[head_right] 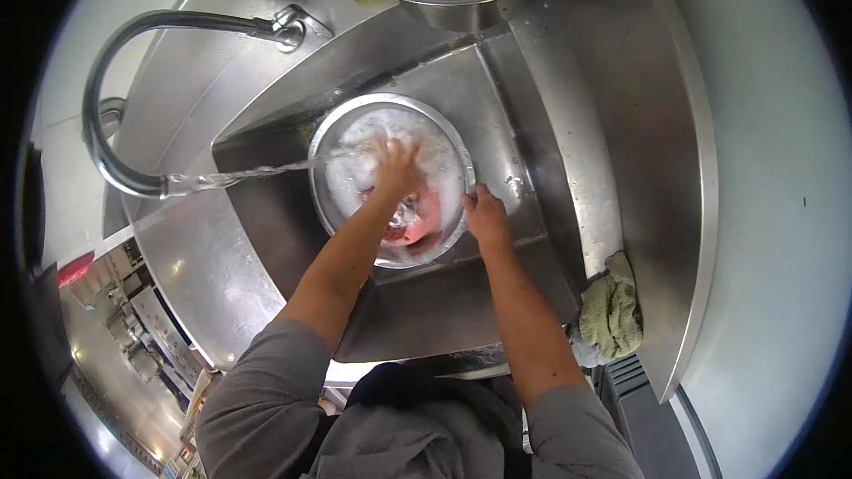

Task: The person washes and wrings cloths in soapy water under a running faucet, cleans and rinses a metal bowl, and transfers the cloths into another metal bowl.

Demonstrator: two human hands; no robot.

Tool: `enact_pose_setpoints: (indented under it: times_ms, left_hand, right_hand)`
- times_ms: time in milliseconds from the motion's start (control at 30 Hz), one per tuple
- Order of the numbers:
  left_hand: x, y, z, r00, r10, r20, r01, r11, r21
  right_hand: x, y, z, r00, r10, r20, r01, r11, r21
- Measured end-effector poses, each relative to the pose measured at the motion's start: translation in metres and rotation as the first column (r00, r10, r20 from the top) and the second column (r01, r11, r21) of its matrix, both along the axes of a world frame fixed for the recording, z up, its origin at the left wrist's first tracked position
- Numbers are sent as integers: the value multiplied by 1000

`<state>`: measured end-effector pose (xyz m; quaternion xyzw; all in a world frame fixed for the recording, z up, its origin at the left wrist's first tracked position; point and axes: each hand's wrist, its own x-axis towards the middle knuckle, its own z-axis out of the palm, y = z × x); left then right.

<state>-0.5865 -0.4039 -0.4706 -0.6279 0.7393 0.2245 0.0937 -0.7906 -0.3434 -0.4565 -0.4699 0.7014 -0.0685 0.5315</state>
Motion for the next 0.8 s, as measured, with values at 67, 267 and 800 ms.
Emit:
enact_pose_setpoints:
  times_ms: [67, 267, 800]
  left_hand:
    - [13, -2, -1, 970, 241, -45, -229, 955, 187]
    - [87, -32, 1, 836, 545, 60, -539, 797, 272]
    - [59, -11, 148, 773, 610, -176, -544, 779, 310]
  right_hand:
    - [-4, -3, 7, 1000, 4, -8, -4, 1000, 8]
    - [5, -5, 18, 977, -134, 164, 114, 986, 124]
    - [7, 0, 10, 995, -71, 66, 70, 997, 12]
